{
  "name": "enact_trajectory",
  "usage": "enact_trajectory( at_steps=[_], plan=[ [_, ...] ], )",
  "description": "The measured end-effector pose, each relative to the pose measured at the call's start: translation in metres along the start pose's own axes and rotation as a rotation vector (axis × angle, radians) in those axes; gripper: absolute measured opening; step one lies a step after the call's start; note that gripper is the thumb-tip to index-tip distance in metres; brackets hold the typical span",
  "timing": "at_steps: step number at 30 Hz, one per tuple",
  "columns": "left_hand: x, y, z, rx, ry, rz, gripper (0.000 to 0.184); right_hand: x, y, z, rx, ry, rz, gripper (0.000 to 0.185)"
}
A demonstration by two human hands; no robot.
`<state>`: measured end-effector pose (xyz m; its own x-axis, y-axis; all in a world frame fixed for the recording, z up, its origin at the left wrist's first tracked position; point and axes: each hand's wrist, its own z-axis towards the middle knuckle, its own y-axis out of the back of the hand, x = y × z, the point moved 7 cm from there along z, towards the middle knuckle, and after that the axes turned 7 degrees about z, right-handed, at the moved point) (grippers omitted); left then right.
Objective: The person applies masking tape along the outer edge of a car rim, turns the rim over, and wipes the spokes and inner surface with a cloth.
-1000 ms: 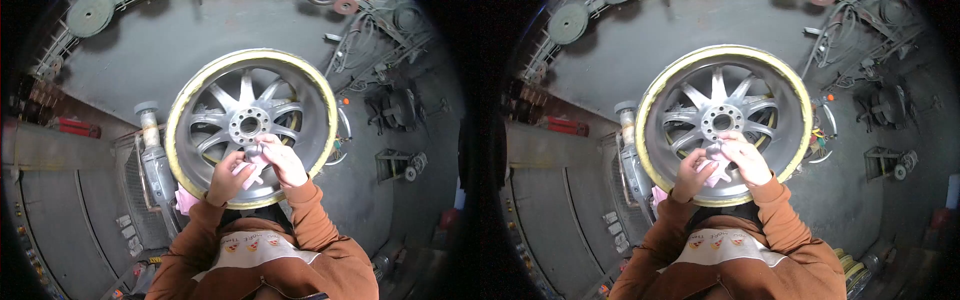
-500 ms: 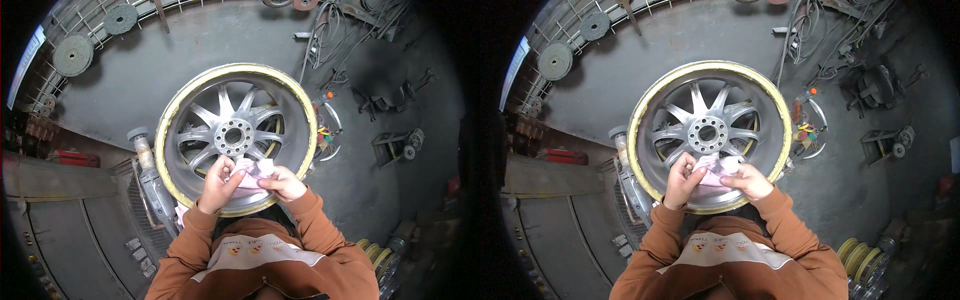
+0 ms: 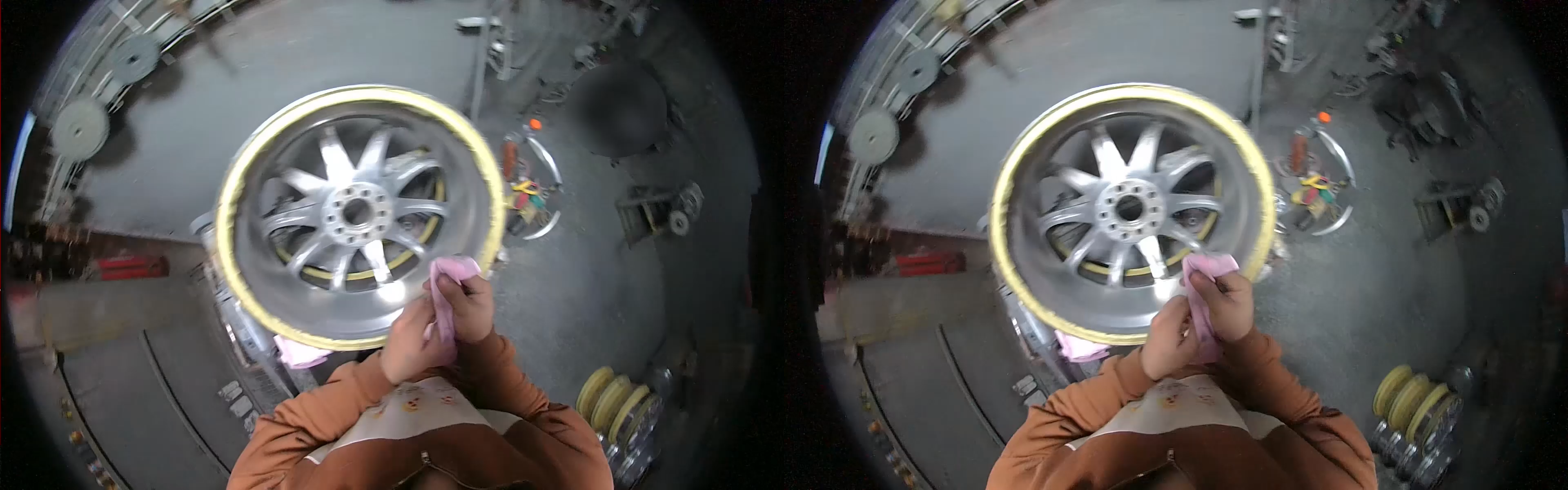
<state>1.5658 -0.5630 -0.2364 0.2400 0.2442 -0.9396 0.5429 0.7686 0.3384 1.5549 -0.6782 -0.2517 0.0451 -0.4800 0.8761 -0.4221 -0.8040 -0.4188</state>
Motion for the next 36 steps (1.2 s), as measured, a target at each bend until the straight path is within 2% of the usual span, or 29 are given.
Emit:
enact_trajectory(
  at_steps=[2, 3, 5, 7, 8, 9, 11, 13, 15, 16, 17, 20, 24, 26, 27, 28, 29, 30, 31, 32, 33, 34, 36],
  plan=[
    [-0.014, -0.023, 0.002, 0.245, -0.110, 0.148, 0.039, 0.006, 0.040, 0.001, -0.100, 0.011, 0.003, 0.024],
    [-0.024, -0.030, 0.004, 0.276, -0.129, 0.129, 0.039, 0.008, 0.063, 0.002, -0.158, 0.049, -0.006, 0.023],
    [-0.029, -0.049, 0.004, 0.421, -0.023, -0.002, 0.034, 0.023, 0.107, 0.004, -0.281, 0.069, 0.031, 0.022],
    [-0.011, -0.055, 0.002, 0.416, -0.047, 0.106, 0.027, 0.026, 0.163, 0.014, -0.382, 0.072, 0.080, 0.022],
    [-0.007, -0.051, 0.004, 0.358, 0.118, 0.070, 0.022, 0.021, 0.203, 0.028, -0.391, 0.096, -0.144, 0.021],
    [0.005, -0.048, 0.003, 0.326, 0.177, 0.095, 0.022, 0.017, 0.232, 0.047, -0.390, 0.121, -0.365, 0.020],
    [0.011, -0.037, 0.009, 0.203, 0.239, 0.105, 0.020, -0.001, 0.260, 0.091, -0.316, 0.018, -0.680, 0.021],
    [0.015, -0.026, 0.013, 0.157, 0.230, 0.193, 0.019, 0.005, 0.248, 0.130, -0.217, 0.298, -1.150, 0.016],
    [0.015, -0.012, 0.020, 0.077, 0.240, 0.294, 0.017, 0.006, 0.230, 0.166, -0.045, 0.236, -1.300, 0.016],
    [0.016, -0.006, 0.020, 0.042, 0.243, 0.325, 0.017, -0.008, 0.230, 0.185, 0.083, 0.109, -1.425, 0.020],
    [0.017, -0.001, 0.021, 0.005, 0.247, 0.353, 0.017, -0.011, 0.229, 0.201, 0.094, 0.110, -1.417, 0.020],
    [0.026, 0.013, 0.013, -0.065, 0.345, 0.354, 0.017, -0.025, 0.210, 0.222, 0.368, -0.186, -1.750, 0.025],
    [0.032, 0.021, 0.001, -0.150, 0.403, 0.358, 0.015, -0.035, 0.205, 0.227, 0.426, -0.289, -1.746, 0.025],
    [0.033, 0.026, -0.005, -0.197, 0.413, 0.346, 0.015, -0.040, 0.210, 0.229, 0.469, -0.228, -1.732, 0.023],
    [0.030, 0.032, -0.007, -0.233, 0.407, 0.337, 0.014, -0.055, 0.229, 0.235, 0.438, -0.294, -1.759, 0.022],
    [0.022, 0.039, -0.004, -0.227, 0.385, 0.372, 0.015, -0.060, 0.235, 0.237, 0.482, -0.248, -1.823, 0.021],
    [0.018, 0.049, -0.007, -0.278, 0.379, 0.375, 0.014, -0.058, 0.239, 0.236, 0.550, -0.056, -1.717, 0.018],
    [0.015, 0.062, -0.013, -0.344, 0.402, 0.394, 0.012, -0.035, 0.232, 0.229, 0.473, 0.032, -1.770, 0.014],
    [0.014, 0.076, -0.017, -0.406, 0.413, 0.400, 0.010, -0.009, 0.234, 0.219, 0.346, 0.061, -1.607, 0.014],
    [0.017, 0.092, -0.027, -0.511, 0.417, 0.397, 0.008, 0.007, 0.237, 0.211, 0.344, 0.003, -1.589, 0.020],
    [0.022, 0.110, -0.037, -0.611, 0.412, 0.390, 0.007, 0.039, 0.222, 0.193, 0.302, 0.071, -1.579, 0.025],
    [0.017, 0.131, -0.041, -0.728, 0.294, 0.470, 0.006, 0.061, 0.219, 0.176, 0.256, 0.137, -1.486, 0.025],
    [0.028, 0.177, -0.059, -1.002, 0.258, 0.528, 0.006, 0.098, 0.212, 0.143, 0.170, 0.197, -1.429, 0.023]
  ],
)
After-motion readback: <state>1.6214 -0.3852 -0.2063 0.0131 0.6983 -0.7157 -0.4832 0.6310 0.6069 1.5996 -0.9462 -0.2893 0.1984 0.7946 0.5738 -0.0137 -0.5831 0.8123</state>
